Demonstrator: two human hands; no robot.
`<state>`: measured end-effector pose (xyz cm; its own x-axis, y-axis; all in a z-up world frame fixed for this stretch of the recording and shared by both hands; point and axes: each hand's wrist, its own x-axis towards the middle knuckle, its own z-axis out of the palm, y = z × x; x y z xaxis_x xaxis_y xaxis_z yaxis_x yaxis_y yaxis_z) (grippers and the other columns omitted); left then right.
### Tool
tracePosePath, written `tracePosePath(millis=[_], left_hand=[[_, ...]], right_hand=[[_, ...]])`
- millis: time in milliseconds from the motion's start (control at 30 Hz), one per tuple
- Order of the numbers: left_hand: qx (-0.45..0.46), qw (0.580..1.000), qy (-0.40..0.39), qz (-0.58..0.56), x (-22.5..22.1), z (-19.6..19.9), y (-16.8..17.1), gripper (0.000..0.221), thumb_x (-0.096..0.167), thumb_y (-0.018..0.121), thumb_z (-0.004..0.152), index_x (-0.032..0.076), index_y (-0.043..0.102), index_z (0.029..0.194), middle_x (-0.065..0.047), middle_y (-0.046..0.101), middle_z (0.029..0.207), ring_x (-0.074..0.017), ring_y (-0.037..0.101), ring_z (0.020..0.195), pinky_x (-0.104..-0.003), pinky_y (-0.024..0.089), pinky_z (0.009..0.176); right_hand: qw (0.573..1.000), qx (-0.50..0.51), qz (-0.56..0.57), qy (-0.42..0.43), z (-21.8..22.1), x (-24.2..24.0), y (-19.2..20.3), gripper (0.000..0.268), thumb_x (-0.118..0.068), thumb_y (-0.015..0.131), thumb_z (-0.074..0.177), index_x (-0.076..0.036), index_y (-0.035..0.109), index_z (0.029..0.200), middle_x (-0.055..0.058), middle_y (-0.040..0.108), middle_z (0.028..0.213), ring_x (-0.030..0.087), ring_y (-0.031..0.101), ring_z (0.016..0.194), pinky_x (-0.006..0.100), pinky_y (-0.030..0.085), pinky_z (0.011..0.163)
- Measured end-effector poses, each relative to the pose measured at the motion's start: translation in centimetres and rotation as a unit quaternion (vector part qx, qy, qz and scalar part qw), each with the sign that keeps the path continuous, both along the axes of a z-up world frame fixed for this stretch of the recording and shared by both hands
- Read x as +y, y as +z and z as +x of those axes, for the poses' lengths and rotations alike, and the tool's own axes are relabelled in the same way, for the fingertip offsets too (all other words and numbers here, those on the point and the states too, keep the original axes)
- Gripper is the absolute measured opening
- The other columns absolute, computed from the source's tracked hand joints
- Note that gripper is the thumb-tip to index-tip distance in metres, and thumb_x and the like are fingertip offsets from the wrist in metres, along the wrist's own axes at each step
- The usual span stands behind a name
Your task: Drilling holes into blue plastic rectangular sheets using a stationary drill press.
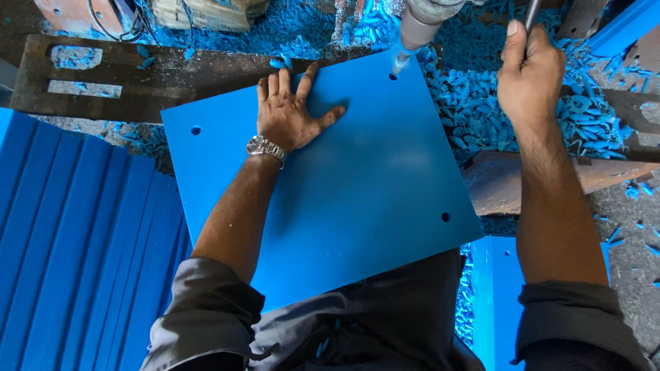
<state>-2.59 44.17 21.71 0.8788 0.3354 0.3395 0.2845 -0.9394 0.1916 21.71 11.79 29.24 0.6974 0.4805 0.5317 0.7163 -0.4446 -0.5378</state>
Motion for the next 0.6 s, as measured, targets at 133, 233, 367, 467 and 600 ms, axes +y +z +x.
tracePosePath(millis=[133,233,367,467,600], left_hand=[[-0.011,1.0,-0.002,0.006,0.0,0.0,-0.3,0.099,0.09,0.053,0.086,0.024,0.043,0.158,-0.028,0.051,0.137,-0.0429,0.047,0.129,-0.066,0.029,0.112],[-0.038,0.999,-0.002,0.028,0.2,0.0,-0.6,0.097,0.09,0.054,0.086,0.024,0.046,0.157,-0.028,0.051,0.137,-0.0433,0.047,0.128,-0.066,0.031,0.11],[-0.072,0.997,-0.016,0.031,0.4,-0.2,-0.9,0.095,0.088,0.059,0.088,0.023,0.049,0.156,-0.029,0.052,0.136,-0.0429,0.05,0.127,-0.065,0.035,0.11],[-0.092,0.994,-0.023,0.048,0.5,-0.3,-0.9,0.095,0.088,0.061,0.087,0.021,0.051,0.155,-0.029,0.054,0.132,-0.0431,0.053,0.123,-0.064,0.037,0.108],[-0.092,0.994,-0.022,0.051,0.4,-0.6,-0.2,0.095,0.088,0.061,0.085,0.022,0.052,0.153,-0.028,0.056,0.129,-0.0418,0.055,0.118,-0.064,0.038,0.104]], right_hand=[[0.999,0.01,0.006,0.032,0.9,0.3,-0.3,0.039,-0.029,0.051,0.126,0.002,0.061,0.104,0.007,0.064,0.08,0.016,0.068,0.07,0.031,0.051,0.059],[0.998,0.001,0.011,0.057,2.4,0.9,-0.8,0.036,-0.028,0.049,0.125,0.002,0.062,0.11,0.007,0.067,0.085,0.016,0.07,0.076,0.031,0.054,0.065],[0.997,-0.042,-0.01,0.066,3.8,1.5,-0.8,0.033,-0.024,0.047,0.123,0.003,0.062,0.112,0.008,0.071,0.092,0.019,0.073,0.084,0.034,0.057,0.074],[0.994,-0.079,-0.027,0.07,4.6,2.1,-0.4,0.03,-0.021,0.046,0.123,0.004,0.062,0.114,0.01,0.072,0.093,0.023,0.073,0.088,0.037,0.056,0.078],[0.987,-0.134,-0.024,0.085,3.8,3.3,1.5,0.026,-0.015,0.047,0.12,0.006,0.062,0.113,0.014,0.071,0.095,0.029,0.071,0.087,0.041,0.055,0.077]])
